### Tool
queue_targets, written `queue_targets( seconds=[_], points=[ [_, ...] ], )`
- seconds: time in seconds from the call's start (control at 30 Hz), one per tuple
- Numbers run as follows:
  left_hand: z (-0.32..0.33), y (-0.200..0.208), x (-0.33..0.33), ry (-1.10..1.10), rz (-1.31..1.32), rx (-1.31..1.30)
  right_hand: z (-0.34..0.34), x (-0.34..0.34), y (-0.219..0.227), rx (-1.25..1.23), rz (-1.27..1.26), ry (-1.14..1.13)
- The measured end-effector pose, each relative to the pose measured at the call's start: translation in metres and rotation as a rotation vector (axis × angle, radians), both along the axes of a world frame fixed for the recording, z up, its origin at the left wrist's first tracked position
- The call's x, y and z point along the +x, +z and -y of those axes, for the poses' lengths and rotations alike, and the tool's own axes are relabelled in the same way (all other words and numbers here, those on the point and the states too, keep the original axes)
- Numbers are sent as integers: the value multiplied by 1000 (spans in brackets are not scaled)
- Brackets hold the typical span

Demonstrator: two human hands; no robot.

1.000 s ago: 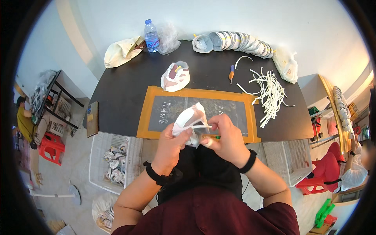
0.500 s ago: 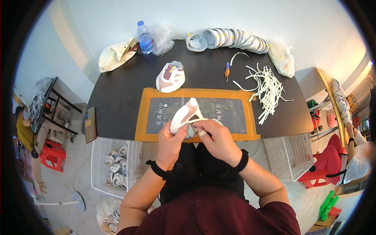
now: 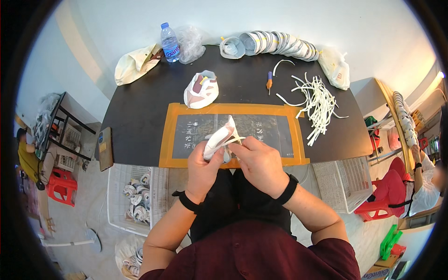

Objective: Attaching white straps and lining to a shoe upper at a workbench.

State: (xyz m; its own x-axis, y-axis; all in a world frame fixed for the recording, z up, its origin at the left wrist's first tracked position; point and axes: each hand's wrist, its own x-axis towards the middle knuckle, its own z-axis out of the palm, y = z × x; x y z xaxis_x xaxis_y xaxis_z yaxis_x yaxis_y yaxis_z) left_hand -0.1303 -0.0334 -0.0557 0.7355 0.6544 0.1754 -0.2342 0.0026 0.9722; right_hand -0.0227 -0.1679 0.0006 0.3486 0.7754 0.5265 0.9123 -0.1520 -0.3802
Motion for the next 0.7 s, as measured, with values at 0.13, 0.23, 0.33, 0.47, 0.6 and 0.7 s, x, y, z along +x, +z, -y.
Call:
queue_targets(
  seconds=[0.13, 0.23, 0.33, 0.47, 0.6, 0.7],
  points=[
    [1, 6, -1, 4, 6, 95, -3, 5, -3, -39, -64, 23],
    [-1, 4, -4, -72, 3, -83, -12, 17, -18, 13, -288, 74],
    [-3, 0, -5, -98, -37, 2, -20, 21, -32, -300, -204, 25],
    [-11, 7, 4, -24, 34, -289, -13, 22, -24, -143, -276, -3],
    [-23, 1, 2, -28, 94, -389, -17, 21, -15, -139, -291, -58],
    [-22, 4, 4, -34, 84, -385, -23, 15, -9, -60, -325, -20]
  ],
)
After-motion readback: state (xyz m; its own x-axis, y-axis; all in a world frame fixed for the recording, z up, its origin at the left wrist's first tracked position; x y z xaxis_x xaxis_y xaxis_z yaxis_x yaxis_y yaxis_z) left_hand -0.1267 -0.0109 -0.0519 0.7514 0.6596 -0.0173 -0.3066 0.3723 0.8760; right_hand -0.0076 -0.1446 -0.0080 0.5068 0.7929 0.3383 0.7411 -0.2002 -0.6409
